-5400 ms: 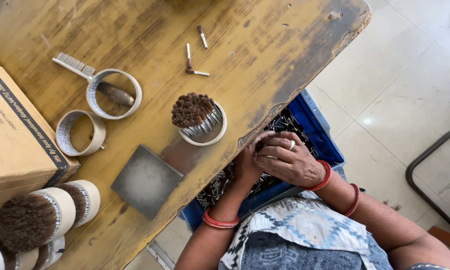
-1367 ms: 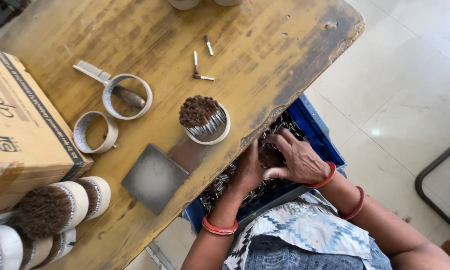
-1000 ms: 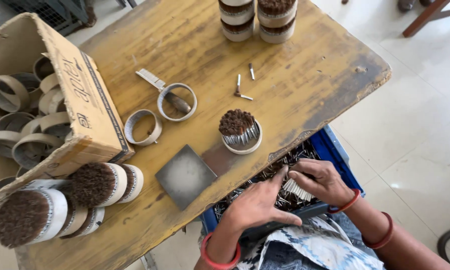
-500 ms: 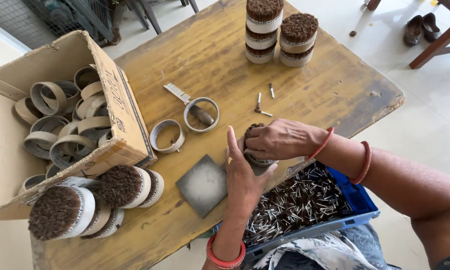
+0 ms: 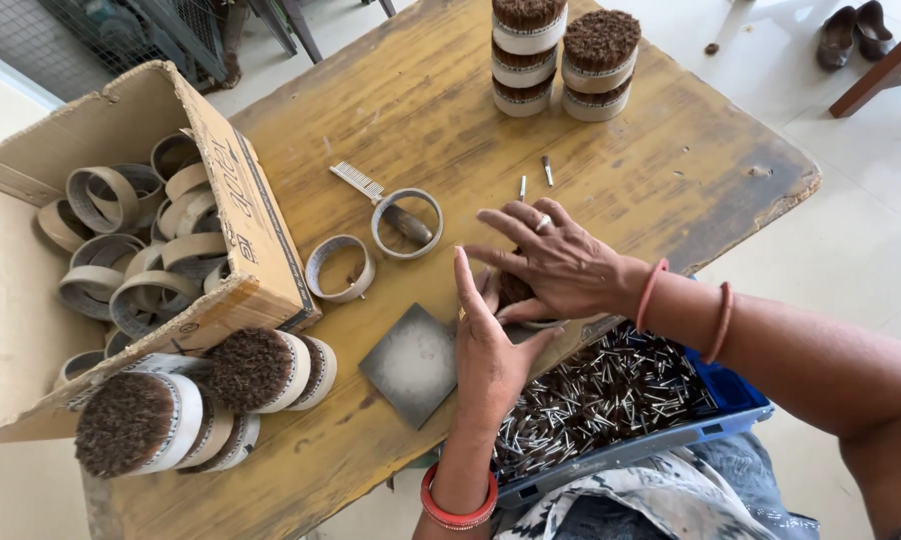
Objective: The person sits at a wooden workbench assembling round brushes. They pick metal handle parts from a blue tray on their lap, insert them into white plastic brush bases filled with brown bristles, and stack the finished brushes on the table.
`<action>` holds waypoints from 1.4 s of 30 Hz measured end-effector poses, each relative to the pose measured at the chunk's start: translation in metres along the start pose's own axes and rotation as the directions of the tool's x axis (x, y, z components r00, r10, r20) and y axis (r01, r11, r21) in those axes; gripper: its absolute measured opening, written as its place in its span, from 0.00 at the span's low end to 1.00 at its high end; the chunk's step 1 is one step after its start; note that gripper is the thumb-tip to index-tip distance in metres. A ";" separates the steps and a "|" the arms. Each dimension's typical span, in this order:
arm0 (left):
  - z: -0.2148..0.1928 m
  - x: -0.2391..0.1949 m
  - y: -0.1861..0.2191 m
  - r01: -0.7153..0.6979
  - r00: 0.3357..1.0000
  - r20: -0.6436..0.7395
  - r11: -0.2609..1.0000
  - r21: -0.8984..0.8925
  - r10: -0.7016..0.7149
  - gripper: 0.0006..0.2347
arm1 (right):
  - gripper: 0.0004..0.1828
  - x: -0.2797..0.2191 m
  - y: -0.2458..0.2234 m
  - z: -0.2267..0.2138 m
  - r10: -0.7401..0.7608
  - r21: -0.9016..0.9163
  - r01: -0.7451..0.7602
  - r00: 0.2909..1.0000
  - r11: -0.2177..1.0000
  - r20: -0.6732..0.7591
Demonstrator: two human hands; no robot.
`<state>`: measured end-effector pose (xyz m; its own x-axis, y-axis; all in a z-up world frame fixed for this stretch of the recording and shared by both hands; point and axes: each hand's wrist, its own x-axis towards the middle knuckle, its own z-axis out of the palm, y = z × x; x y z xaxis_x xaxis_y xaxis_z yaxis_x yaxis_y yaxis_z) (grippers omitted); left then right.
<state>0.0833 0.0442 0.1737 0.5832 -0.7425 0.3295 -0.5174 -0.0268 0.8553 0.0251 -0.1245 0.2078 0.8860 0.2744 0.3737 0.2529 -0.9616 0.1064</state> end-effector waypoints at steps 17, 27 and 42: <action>-0.038 -0.116 -0.028 0.392 0.777 0.578 0.910 -0.132 -0.251 0.09 | 0.28 -0.234 -0.090 0.025 0.660 0.195 -0.822 0.551 0.535 0.510; 0.007 -0.151 -0.181 0.064 0.628 0.473 0.647 0.760 -0.618 0.34 | 0.33 -0.243 -0.128 0.029 0.590 0.161 -0.817 0.522 0.554 0.616; 0.177 -0.062 -0.227 -0.032 0.803 0.485 0.789 0.614 -0.346 0.52 | 0.28 -0.248 -0.138 0.018 0.703 0.119 -0.901 0.403 0.418 0.587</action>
<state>0.0533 -0.0220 -0.1114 0.3433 -0.9118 -0.2253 -0.8110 -0.4088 0.4185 -0.2229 -0.0599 0.0840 0.7626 -0.5649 -0.3152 -0.6465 -0.6486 -0.4016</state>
